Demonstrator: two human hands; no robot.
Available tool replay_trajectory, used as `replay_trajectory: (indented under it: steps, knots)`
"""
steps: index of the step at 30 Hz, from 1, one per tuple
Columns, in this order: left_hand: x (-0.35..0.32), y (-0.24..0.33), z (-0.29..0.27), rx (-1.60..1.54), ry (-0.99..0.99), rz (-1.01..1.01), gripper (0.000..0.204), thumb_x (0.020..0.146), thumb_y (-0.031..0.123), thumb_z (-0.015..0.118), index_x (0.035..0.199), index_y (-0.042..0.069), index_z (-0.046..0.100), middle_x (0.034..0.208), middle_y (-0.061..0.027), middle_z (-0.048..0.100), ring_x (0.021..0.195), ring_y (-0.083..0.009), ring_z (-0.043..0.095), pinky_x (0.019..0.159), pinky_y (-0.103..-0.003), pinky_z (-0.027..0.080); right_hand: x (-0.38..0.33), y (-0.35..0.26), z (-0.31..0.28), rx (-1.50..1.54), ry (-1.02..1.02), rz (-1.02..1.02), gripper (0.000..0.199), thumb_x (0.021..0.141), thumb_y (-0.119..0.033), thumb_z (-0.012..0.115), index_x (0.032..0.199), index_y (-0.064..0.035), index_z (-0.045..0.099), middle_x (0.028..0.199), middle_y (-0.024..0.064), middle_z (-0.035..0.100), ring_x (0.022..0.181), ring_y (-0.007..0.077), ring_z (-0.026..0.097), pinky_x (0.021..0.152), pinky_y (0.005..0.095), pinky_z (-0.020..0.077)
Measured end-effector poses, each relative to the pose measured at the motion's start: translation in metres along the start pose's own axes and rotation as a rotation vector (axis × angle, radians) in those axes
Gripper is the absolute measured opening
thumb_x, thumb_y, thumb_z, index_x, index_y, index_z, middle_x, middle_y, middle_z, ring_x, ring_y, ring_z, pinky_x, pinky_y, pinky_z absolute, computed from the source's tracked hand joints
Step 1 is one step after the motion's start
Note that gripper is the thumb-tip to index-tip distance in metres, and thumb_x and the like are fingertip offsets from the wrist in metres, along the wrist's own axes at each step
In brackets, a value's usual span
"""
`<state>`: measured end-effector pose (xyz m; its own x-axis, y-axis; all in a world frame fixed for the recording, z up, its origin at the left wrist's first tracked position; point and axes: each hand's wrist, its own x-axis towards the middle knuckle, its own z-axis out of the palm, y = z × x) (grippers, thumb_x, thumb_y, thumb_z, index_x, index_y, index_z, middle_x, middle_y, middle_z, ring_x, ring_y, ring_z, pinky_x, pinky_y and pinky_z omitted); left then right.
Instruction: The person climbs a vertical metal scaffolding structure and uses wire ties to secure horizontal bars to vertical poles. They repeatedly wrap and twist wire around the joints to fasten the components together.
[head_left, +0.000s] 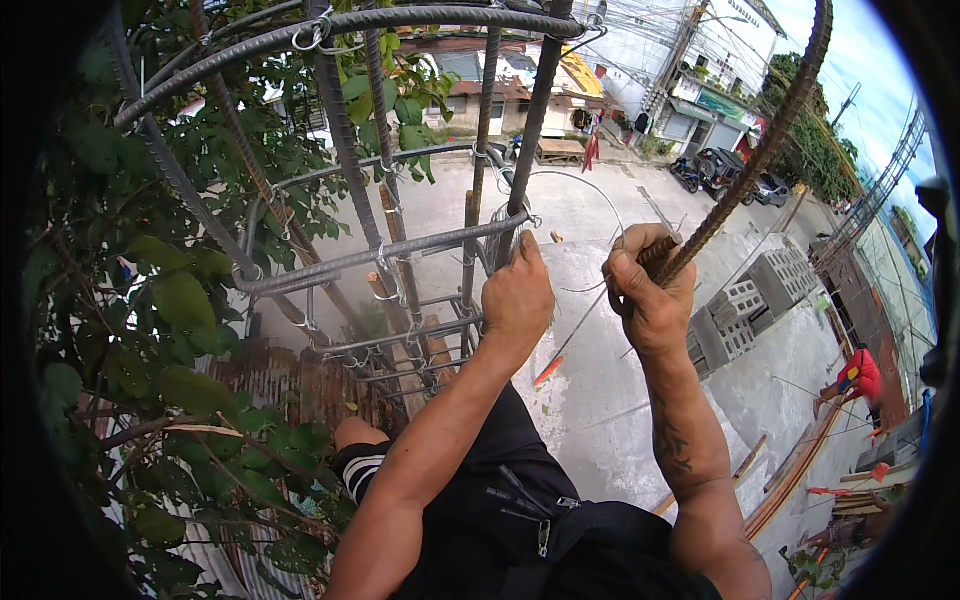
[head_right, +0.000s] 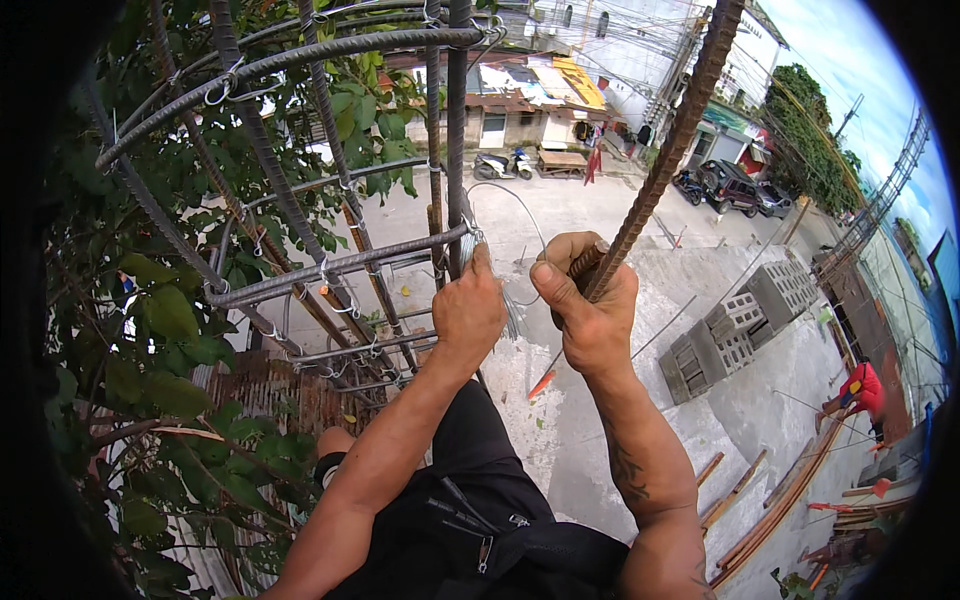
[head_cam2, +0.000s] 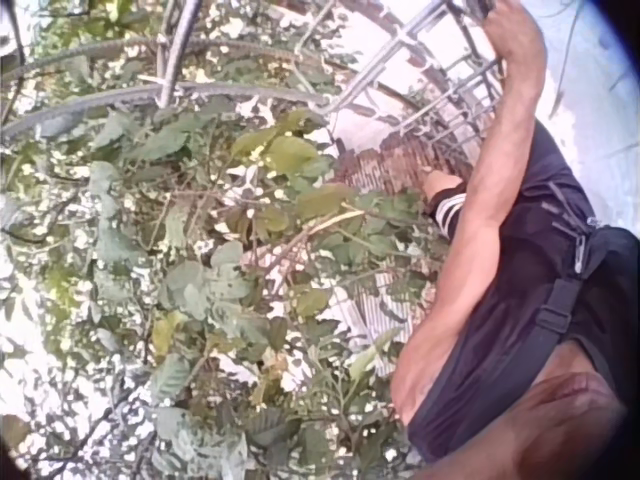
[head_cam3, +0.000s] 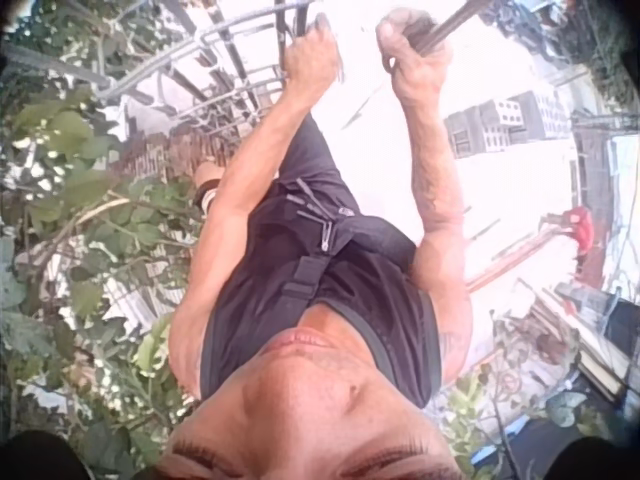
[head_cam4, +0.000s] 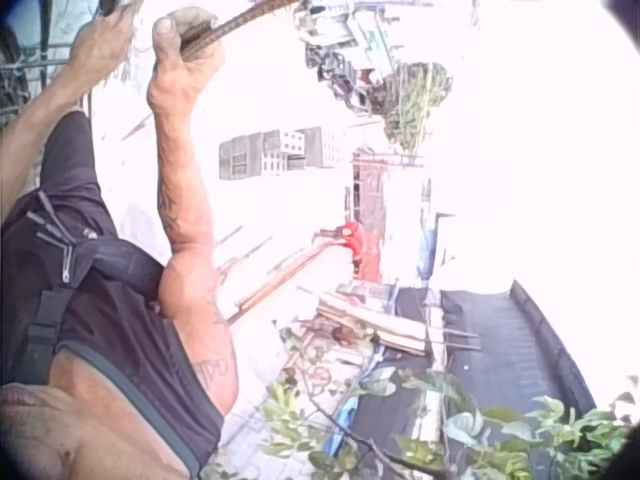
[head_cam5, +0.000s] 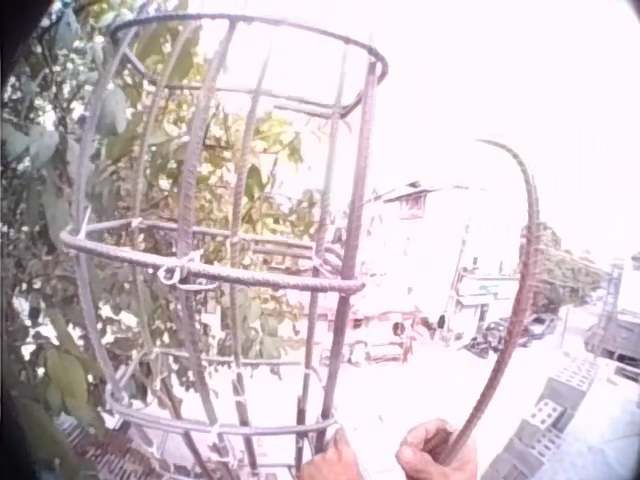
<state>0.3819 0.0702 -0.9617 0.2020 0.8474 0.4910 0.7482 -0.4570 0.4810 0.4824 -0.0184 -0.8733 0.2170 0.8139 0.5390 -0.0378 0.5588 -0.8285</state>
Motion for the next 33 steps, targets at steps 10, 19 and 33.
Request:
replay_trajectory:
  steps: [10,19,33]
  knots:
    - [-0.06,0.023,-0.046,-0.461,0.324,0.588,0.096,0.06,0.054,0.077,0.135,0.014,0.033,0.134,-0.0165,0.032,0.127,-0.0374,0.033,0.1,-0.053,0.026,-0.05,0.007,-0.052,0.158,-0.024,0.238,0.024,0.081,-0.016,0.069,0.083,-0.0023,0.049,0.062,0.0044,0.05,0.05,0.0104,0.045,0.044,0.0224,0.0332]
    - [-0.059,0.04,-0.039,-0.341,-0.132,0.685,0.1,0.06,0.039,0.078,0.141,0.01,0.026,0.119,-0.0111,0.039,0.115,-0.0294,0.039,0.101,-0.051,0.023,-0.102,0.036,-0.069,0.123,-0.063,0.284,0.027,0.081,-0.022,0.07,0.086,-0.0023,0.053,0.07,0.0063,0.054,0.059,0.0105,0.047,0.046,0.0228,0.033]
    - [-0.094,0.001,-0.017,-0.152,-0.44,0.529,0.108,0.057,0.043,0.08,0.142,0.013,0.021,0.119,-0.0103,0.036,0.118,-0.0291,0.033,0.104,-0.053,0.015,-0.145,0.056,-0.075,0.168,-0.104,0.576,0.022,0.085,-0.02,0.067,0.089,-0.0006,0.057,0.078,0.0045,0.056,0.068,0.0107,0.05,0.059,0.0243,0.0405]
